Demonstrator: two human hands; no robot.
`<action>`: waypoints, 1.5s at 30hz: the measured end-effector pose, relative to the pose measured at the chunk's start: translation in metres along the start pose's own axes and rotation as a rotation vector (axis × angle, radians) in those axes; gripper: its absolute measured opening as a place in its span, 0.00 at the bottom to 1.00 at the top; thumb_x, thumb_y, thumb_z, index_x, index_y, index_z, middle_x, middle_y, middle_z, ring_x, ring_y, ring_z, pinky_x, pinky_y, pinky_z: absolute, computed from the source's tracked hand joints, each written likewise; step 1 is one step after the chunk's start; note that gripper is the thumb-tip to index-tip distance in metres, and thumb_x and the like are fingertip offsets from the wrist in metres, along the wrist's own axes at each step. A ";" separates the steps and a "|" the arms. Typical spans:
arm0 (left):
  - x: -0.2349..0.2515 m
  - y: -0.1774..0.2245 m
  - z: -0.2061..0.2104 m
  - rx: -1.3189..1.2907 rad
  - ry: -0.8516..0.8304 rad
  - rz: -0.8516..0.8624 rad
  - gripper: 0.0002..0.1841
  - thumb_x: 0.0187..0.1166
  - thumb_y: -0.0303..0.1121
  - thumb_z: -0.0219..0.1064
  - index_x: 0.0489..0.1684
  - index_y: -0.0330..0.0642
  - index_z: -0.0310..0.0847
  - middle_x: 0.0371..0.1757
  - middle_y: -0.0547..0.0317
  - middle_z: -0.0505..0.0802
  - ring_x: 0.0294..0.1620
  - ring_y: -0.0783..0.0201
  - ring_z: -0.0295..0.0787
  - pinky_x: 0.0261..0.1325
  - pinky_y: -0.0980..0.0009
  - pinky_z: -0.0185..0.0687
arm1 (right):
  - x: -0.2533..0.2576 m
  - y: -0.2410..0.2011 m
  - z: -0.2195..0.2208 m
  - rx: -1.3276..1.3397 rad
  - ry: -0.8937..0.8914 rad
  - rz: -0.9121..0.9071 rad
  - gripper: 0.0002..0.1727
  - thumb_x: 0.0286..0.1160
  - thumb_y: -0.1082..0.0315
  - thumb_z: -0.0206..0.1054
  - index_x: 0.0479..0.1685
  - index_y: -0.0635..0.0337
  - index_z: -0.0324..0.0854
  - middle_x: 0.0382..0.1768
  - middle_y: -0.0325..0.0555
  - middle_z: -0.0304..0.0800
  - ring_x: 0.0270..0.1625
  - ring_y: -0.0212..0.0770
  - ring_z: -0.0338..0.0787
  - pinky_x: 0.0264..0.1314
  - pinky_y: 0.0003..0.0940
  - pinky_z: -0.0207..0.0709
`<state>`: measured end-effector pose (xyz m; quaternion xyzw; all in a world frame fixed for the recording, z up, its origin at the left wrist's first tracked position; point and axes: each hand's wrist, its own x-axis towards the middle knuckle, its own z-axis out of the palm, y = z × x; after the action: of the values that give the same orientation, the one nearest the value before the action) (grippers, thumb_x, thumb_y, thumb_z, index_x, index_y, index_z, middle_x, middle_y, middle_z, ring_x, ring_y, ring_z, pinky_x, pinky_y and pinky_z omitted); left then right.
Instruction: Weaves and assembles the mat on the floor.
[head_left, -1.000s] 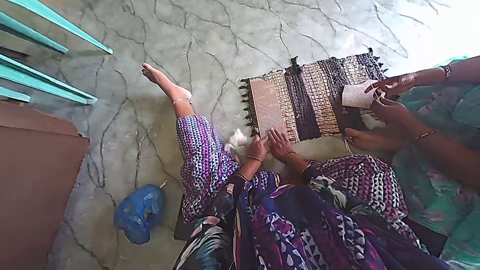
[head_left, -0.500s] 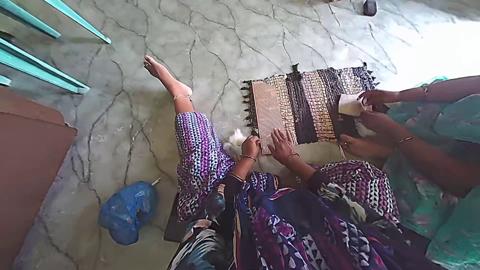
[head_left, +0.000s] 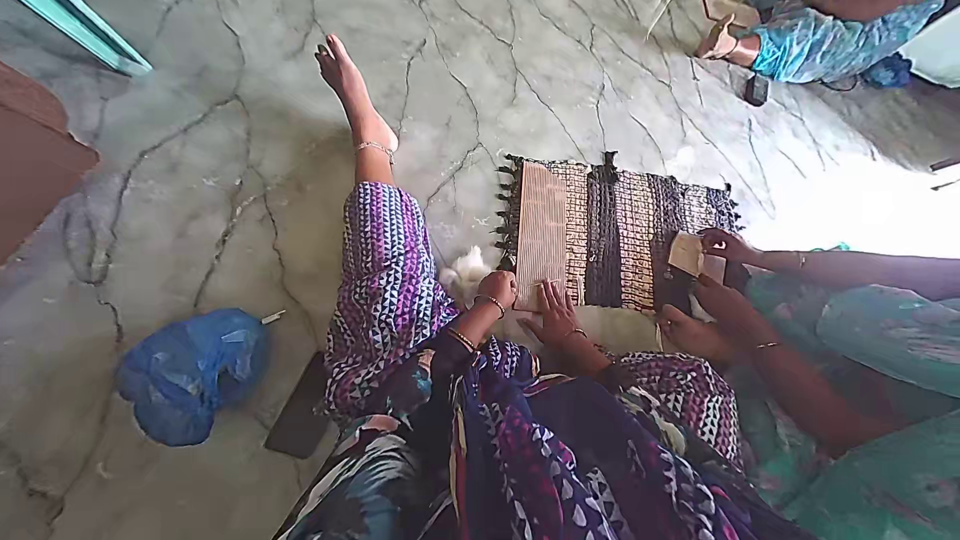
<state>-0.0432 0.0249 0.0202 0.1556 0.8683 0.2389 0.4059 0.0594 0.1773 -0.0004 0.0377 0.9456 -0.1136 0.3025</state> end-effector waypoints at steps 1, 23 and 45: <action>-0.002 0.000 0.001 0.012 -0.023 -0.002 0.16 0.86 0.27 0.60 0.67 0.32 0.84 0.73 0.38 0.86 0.80 0.43 0.78 0.83 0.45 0.68 | -0.007 0.000 -0.003 -0.025 -0.037 -0.004 0.53 0.85 0.33 0.50 0.96 0.67 0.40 0.97 0.58 0.36 0.99 0.55 0.37 0.97 0.60 0.21; 0.003 -0.002 0.003 0.073 0.048 0.017 0.16 0.87 0.26 0.58 0.67 0.34 0.84 0.72 0.39 0.87 0.78 0.43 0.81 0.80 0.44 0.72 | -0.005 0.003 -0.017 -0.034 0.023 -0.046 0.42 0.88 0.40 0.52 0.91 0.62 0.61 0.92 0.57 0.59 0.95 0.56 0.54 0.96 0.64 0.28; 0.001 -0.004 0.001 0.167 -0.104 0.036 0.15 0.87 0.30 0.60 0.65 0.33 0.85 0.69 0.37 0.89 0.77 0.40 0.81 0.79 0.38 0.71 | -0.022 -0.005 -0.023 -0.006 0.026 0.013 0.38 0.90 0.42 0.50 0.84 0.67 0.70 0.87 0.62 0.67 0.94 0.63 0.55 0.94 0.69 0.27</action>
<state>-0.0432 0.0229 0.0168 0.2168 0.8599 0.1648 0.4317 0.0636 0.1778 0.0313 0.0445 0.9495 -0.1084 0.2910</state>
